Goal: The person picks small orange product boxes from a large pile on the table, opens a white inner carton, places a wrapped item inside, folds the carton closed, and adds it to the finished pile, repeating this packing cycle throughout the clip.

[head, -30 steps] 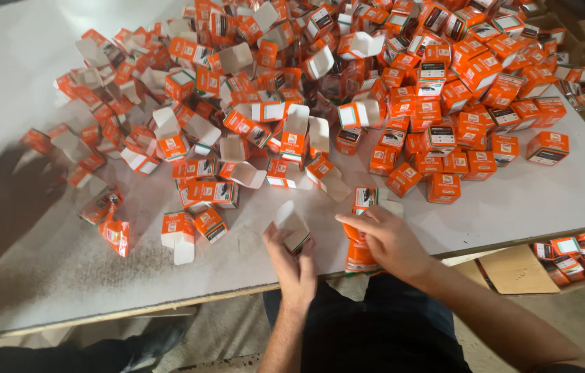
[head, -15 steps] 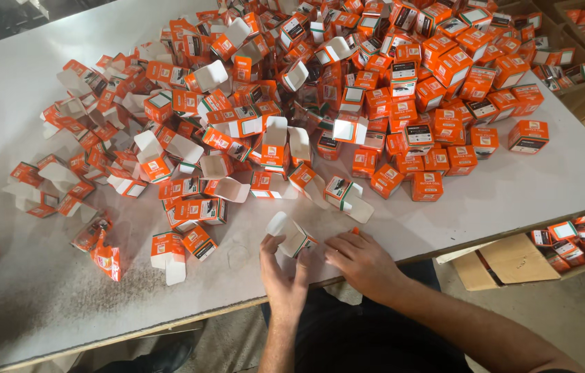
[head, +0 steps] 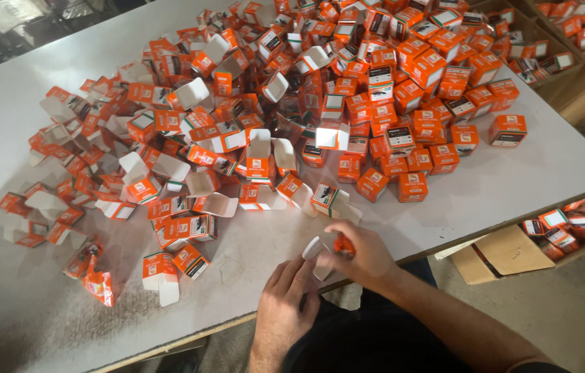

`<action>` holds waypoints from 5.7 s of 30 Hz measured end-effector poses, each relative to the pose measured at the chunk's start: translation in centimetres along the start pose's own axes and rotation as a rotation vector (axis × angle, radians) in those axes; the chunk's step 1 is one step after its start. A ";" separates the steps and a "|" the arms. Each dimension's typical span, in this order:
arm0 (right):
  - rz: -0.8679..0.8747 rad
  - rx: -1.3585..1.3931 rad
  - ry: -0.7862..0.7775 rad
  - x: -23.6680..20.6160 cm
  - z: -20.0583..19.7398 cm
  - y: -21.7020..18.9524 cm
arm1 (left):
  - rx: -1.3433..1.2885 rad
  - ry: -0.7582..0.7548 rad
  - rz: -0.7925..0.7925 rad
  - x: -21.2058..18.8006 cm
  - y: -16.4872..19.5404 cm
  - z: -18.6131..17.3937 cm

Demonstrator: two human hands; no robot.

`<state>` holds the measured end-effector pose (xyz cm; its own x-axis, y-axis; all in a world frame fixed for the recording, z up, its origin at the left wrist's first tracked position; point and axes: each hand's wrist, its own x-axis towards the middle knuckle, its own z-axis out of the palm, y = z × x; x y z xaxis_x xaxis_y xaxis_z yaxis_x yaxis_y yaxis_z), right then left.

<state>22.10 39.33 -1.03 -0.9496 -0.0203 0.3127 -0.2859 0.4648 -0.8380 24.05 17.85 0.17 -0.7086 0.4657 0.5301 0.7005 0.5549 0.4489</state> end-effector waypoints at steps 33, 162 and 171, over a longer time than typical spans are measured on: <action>-0.554 -0.396 -0.041 -0.5 -3.1 -2.5 | -0.182 0.007 -0.387 1.7 0.3 2.6; -0.166 -0.912 -0.197 31.6 1.1 -0.2 | 0.219 -0.157 0.238 11.6 -2.8 2.9; -0.278 -1.030 -0.085 32.3 1.3 -1.2 | 0.052 -0.013 0.049 5.5 -2.6 -0.9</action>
<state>-8.38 36.98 9.44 -0.8849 -0.2841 0.3692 -0.2858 0.9569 0.0514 18.43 18.32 2.56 -0.6750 0.5017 0.5410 0.7290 0.5665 0.3843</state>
